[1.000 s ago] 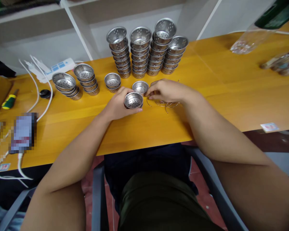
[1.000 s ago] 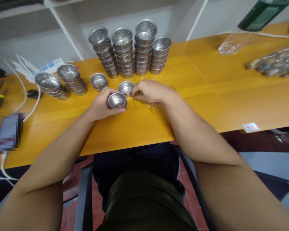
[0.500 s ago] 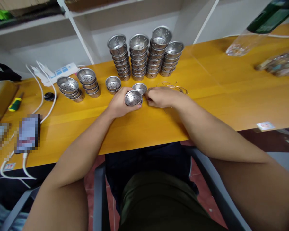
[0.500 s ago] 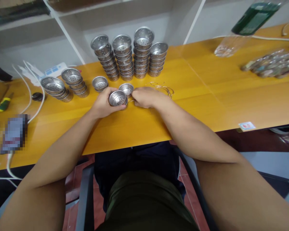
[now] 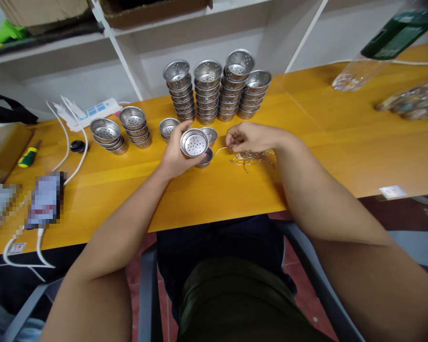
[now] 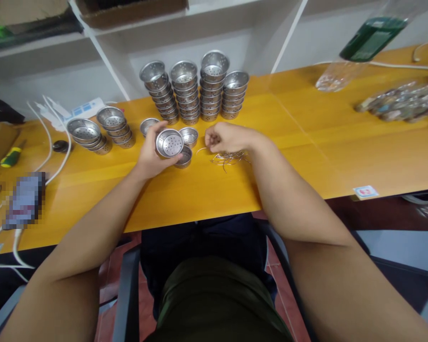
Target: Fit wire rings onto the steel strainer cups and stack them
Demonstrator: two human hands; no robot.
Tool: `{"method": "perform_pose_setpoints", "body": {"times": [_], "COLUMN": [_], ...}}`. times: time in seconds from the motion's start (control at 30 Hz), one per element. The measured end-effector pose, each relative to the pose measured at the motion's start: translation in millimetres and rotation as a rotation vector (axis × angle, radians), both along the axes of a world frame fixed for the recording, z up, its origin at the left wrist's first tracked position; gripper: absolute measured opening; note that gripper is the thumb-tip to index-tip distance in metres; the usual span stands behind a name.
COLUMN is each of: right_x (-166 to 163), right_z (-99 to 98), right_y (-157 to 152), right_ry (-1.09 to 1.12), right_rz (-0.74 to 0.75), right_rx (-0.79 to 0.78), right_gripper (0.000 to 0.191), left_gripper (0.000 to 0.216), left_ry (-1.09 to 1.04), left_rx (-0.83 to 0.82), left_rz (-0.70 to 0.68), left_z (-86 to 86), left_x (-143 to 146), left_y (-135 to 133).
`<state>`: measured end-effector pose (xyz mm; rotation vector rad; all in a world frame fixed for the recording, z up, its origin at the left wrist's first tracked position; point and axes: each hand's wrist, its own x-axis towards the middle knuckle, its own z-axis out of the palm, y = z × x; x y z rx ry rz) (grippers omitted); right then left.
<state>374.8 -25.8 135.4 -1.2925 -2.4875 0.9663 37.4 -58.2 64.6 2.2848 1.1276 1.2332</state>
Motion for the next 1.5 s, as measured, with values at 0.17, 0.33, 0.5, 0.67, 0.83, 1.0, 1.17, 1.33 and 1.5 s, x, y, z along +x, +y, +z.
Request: {"method": "perform_pose_setpoints", "body": {"times": [0.17,0.33,0.5,0.67,0.83,1.0,1.17,1.33,1.5], "right_x": [0.6,-18.6,-37.4,-45.3,-55.5,-71.6,-81.8,-83.1,-81.7], "right_z": [-12.7,-30.6,-48.1,-48.3,-43.2,-40.9,-40.3,-43.4,-45.6], "right_y": [2.4,11.8,20.2,14.3,3.5,-10.2,-21.9,-23.7,-21.3], "right_ry": [0.235,0.603,0.8,0.82,0.863,0.895,0.901,0.87,0.818], "right_rz": [-0.04,-0.168,-0.145,-0.159,-0.137,-0.089,-0.08,-0.088,-0.118], "right_rx": [-0.013,0.183,0.37,0.408,0.425,0.415,0.409,0.431,0.462], "right_gripper": [0.036,0.031,0.039,0.049,0.049,0.044,0.038,0.03,0.023], "left_gripper": [0.124,0.118,0.125,0.118,0.111,0.122,0.116,0.104,0.106], "left_ry": [-0.114,-0.366,-0.522,-0.471,-0.425,-0.443,-0.434,-0.413,-0.395], "left_rx": [-0.089,-0.045,-0.039,-0.08,-0.087,-0.103,-0.122,-0.131,-0.073], "left_rz": [0.008,-0.15,-0.212,-0.148,-0.226,-0.203,-0.143,-0.225,-0.26], "left_z": [-16.3,-47.9,-65.4,-54.4,-46.1,-50.0,-46.7,-40.9,-45.3], "left_x": [-12.6,-27.0,-23.5,-17.8,-19.3,-20.0,-13.4,-4.7,-3.7], "left_y": [20.0,46.8,58.4,48.2,43.6,42.2,34.6,27.6,29.7]}}
